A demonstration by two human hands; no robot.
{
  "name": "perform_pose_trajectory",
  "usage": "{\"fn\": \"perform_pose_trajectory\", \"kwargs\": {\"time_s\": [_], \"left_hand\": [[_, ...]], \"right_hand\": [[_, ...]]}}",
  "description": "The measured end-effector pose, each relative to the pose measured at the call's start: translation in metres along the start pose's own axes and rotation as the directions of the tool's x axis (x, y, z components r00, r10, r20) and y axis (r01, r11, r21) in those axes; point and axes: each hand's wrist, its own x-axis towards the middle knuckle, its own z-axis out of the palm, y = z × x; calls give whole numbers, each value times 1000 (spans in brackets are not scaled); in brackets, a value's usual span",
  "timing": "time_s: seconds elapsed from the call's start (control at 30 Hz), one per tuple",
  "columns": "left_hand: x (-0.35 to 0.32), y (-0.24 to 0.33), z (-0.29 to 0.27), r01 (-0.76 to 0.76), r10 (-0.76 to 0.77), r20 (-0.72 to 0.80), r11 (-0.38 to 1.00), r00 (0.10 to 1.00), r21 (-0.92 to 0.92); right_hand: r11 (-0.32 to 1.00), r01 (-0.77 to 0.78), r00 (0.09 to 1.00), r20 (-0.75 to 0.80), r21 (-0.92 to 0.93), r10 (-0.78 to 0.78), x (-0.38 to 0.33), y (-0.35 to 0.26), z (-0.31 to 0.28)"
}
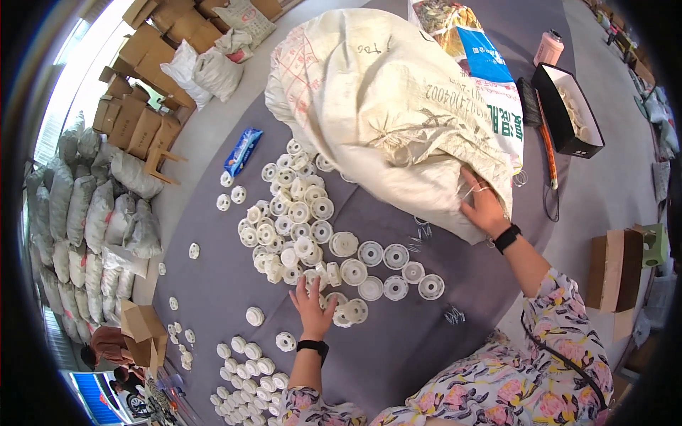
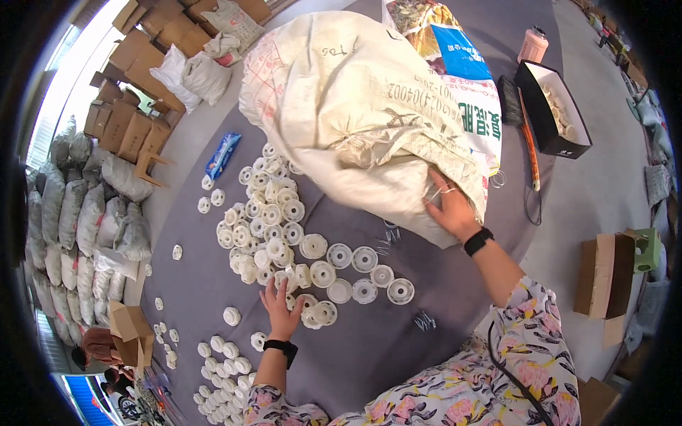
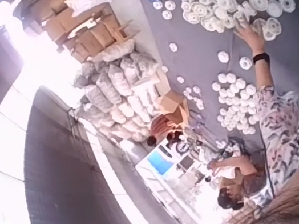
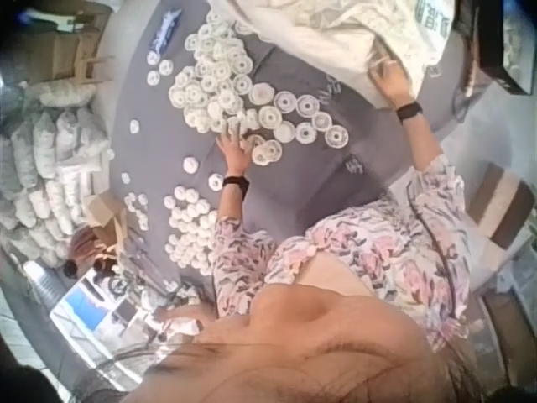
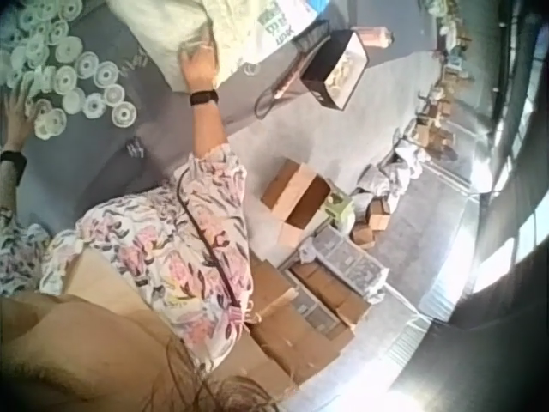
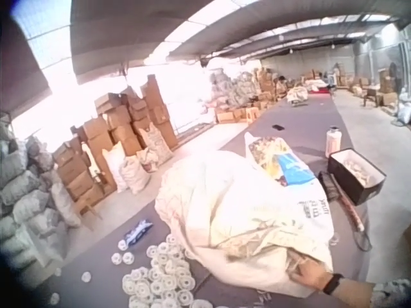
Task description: Sorting and organizing white plastic circular components on a table in a manufacturing facility.
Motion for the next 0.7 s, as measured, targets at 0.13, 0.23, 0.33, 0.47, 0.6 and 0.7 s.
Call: {"fn": "perform_pose_trajectory", "kwargs": {"time_s": [0.13, 0.23, 0.33, 0.47, 0.6, 0.7], "left_hand": [[42, -15, -14, -71, 67, -67, 995, 996, -66], [93, -36, -19, -89, 89, -119, 996, 989, -2], [162, -27, -12, -132, 140, -95, 988, 986, 83], [269, -51, 1, -194, 195, 9, 967, 981, 166], [361, -84, 26, 64, -63, -21, 996, 998, 57], [416, -59, 44, 159, -161, -6, 974, 987, 159]], "right_hand": [[985, -67, 994, 75, -162, 80, 9, 41, 51], [981, -107, 969, 206, -161, 140, 15, 51, 71], [927, -167, 973, 97, -336, 211, 6, 73, 88], [983, -56, 981, 175, -177, 87, -2, 128, 114], [996, 76, 956, 282, 39, -83, 3, 125, 112], [994, 77, 960, 276, -83, -51, 3, 125, 103]]}}
